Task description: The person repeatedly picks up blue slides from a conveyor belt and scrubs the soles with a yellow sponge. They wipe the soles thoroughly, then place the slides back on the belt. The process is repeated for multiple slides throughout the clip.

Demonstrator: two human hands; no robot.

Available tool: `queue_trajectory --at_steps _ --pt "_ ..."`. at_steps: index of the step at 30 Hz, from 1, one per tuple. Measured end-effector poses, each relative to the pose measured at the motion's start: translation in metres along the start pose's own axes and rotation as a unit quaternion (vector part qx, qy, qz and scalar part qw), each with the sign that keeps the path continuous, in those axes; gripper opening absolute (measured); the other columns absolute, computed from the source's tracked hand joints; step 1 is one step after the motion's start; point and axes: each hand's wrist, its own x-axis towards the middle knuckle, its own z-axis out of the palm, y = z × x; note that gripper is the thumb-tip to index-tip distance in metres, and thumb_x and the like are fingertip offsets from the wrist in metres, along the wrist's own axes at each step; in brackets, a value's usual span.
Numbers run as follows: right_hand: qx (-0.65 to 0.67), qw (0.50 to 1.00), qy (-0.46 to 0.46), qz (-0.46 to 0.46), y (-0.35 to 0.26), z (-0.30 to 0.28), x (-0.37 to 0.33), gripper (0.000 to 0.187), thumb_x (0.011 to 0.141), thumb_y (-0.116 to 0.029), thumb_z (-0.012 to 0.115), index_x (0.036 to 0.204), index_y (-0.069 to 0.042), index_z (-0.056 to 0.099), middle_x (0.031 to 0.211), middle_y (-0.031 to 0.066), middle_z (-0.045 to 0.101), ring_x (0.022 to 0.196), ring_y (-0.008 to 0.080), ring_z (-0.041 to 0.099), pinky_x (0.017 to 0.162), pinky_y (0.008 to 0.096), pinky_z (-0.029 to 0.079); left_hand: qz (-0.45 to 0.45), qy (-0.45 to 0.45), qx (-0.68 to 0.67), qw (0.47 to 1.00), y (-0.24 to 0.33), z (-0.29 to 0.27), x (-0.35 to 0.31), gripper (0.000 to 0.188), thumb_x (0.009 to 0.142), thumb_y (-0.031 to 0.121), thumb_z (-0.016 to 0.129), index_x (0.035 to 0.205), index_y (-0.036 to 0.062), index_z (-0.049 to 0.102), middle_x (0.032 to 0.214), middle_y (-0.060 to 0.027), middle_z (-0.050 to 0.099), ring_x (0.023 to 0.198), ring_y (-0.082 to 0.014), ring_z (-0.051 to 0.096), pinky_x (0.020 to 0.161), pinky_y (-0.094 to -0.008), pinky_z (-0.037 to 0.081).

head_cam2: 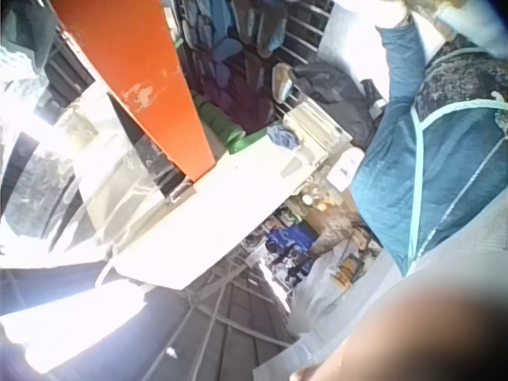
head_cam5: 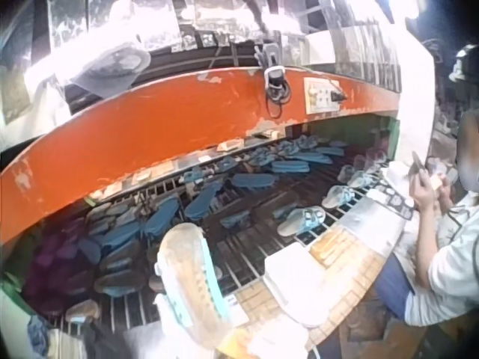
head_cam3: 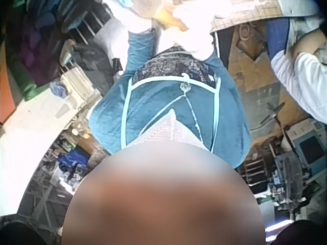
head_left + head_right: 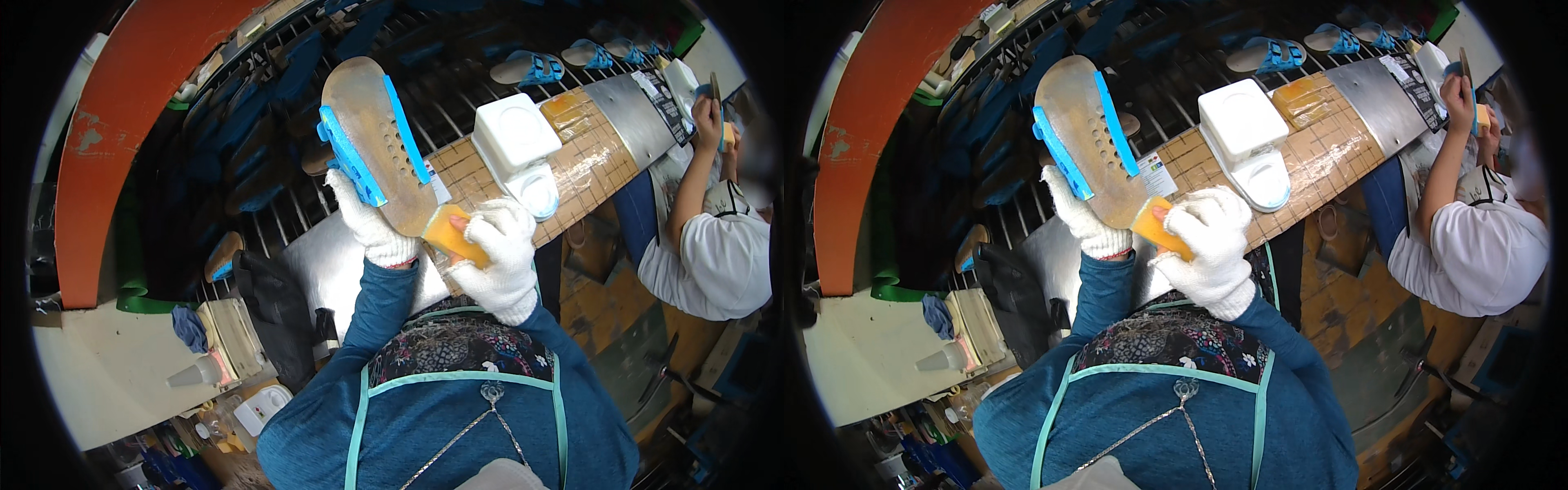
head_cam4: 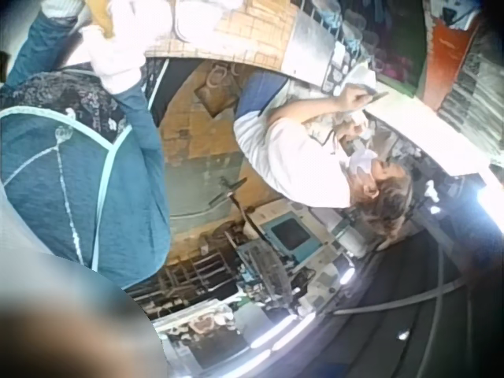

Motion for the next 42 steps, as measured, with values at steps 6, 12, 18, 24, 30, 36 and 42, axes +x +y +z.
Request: queue_trajectory --at_steps 6,12,18,24,30,36,42 --pt "0.099 0.992 0.074 0.027 0.001 -0.002 0.023 0.045 0.062 -0.015 0.082 0.105 -0.004 0.072 0.096 0.0089 0.064 0.1 0.0324 0.058 0.091 0.0446 0.045 0.031 0.067 0.077 0.994 -0.018 0.021 -0.01 0.072 0.101 0.066 0.04 0.149 0.0135 0.045 0.142 -0.0142 0.057 0.119 -0.0316 0.062 0.099 -0.0453 0.055" --pt "0.042 0.998 -0.01 -0.035 0.0 -0.008 0.009 0.043 0.06 -0.017 0.081 0.101 -0.008 0.074 0.097 0.0084 0.066 0.102 0.0321 0.059 0.092 0.0436 0.043 0.032 0.021 0.056 0.998 -0.01 0.022 0.001 0.068 0.103 0.062 0.042 0.152 0.0148 0.042 0.148 -0.0098 0.052 0.128 -0.0292 0.056 0.108 -0.0458 0.048" --pt "0.078 0.992 0.065 0.073 0.017 -0.013 0.002 0.044 0.062 -0.012 0.081 0.105 -0.006 0.072 0.099 0.0104 0.064 0.102 0.0319 0.06 0.088 0.0433 0.046 -0.011 0.017 0.039 0.999 -0.009 0.01 0.008 0.063 0.103 0.057 0.047 0.148 0.0117 0.047 0.142 -0.0127 0.058 0.12 -0.0285 0.064 0.102 -0.0457 0.054" --pt "0.017 1.0 0.019 0.015 0.017 -0.014 -0.004 0.039 0.06 -0.014 0.076 0.098 -0.008 0.071 0.096 0.0086 0.065 0.102 0.0315 0.06 0.093 0.0435 0.042 -0.05 0.012 0.04 0.998 -0.021 0.012 0.006 0.061 0.103 0.055 0.048 0.144 0.0091 0.051 0.142 -0.0115 0.058 0.121 -0.0278 0.062 0.102 -0.0463 0.053" --pt "-0.083 0.974 0.093 0.187 0.063 -0.045 -0.033 0.047 0.057 -0.016 0.078 0.102 -0.009 0.065 0.095 0.0095 0.064 0.1 0.0321 0.059 0.091 0.045 0.042 -0.091 0.171 0.015 0.981 0.024 0.001 0.018 0.051 0.099 0.043 0.058 0.127 0.0001 0.057 0.131 -0.0204 0.061 0.122 -0.0332 0.059 0.106 -0.0553 0.048" --pt "-0.228 0.966 0.051 0.112 0.105 -0.079 -0.035 0.039 0.058 -0.021 0.08 0.094 -0.013 0.067 0.097 0.0083 0.065 0.102 0.0322 0.059 0.091 0.0464 0.043 -0.153 -0.242 -0.208 0.935 0.053 -0.025 -0.006 0.059 0.098 0.023 0.066 0.147 -0.0006 0.043 0.151 -0.0242 0.045 0.142 -0.0402 0.043 0.117 -0.0631 0.037" --pt "-0.308 0.949 -0.043 0.047 0.107 -0.066 -0.017 0.038 0.058 -0.025 0.081 0.094 -0.017 0.071 0.098 0.0051 0.067 0.106 0.0334 0.058 0.1 0.0507 0.037 -0.168 -0.185 -0.188 0.95 0.053 -0.027 0.009 0.049 0.103 0.039 0.057 0.14 0.0059 0.053 0.142 -0.0175 0.058 0.129 -0.0341 0.059 0.099 -0.0556 0.057"
